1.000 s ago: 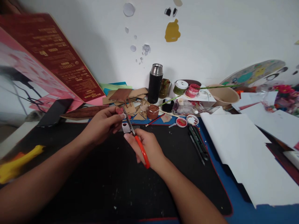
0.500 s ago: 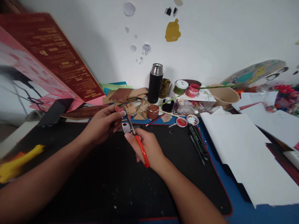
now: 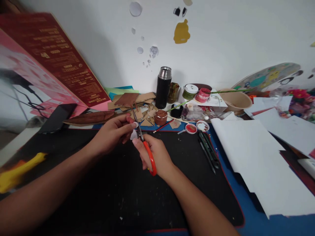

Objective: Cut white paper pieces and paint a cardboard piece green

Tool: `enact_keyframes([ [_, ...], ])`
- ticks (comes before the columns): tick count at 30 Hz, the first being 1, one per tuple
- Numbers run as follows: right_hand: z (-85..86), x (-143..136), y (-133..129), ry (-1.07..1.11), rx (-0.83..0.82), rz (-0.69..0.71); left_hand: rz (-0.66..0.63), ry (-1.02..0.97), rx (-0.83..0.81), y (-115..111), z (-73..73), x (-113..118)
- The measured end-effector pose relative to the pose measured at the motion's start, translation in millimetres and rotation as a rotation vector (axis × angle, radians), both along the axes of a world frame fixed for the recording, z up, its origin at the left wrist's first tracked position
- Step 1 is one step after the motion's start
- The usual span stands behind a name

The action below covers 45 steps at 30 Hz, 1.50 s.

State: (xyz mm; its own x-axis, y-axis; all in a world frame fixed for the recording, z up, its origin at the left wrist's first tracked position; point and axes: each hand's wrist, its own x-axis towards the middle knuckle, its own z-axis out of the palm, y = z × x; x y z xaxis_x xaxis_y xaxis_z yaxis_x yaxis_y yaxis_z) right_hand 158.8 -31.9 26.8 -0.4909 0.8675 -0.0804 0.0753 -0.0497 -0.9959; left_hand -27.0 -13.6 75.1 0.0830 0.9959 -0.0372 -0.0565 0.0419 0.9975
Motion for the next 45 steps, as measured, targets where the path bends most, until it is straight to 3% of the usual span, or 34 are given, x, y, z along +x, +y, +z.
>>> enact_keyframes([
  [8, 1.7, -2, 0, 0.106, -0.059, 0.052, 0.140, -0.192, 0.024, 4, 0.5, -1],
  [17, 5.6, -1, 1, 0.220, -0.091, 0.143, 0.244, -0.210, 0.074, 2, 3.7, 1],
  [23, -0.3, 1, 0, 0.199, -0.101, 0.209, 0.244, -0.177, 0.117, 2, 0.3, 1],
  [33, 11.8, 0, -2, 0.045, 0.036, 0.072, 0.194, 0.007, 0.161, -6, -1.0, 7],
  [45, 12.3, 1, -3, -0.041, 0.071, 0.089, 0.179, 0.138, 0.152, -10, -7.2, 12],
])
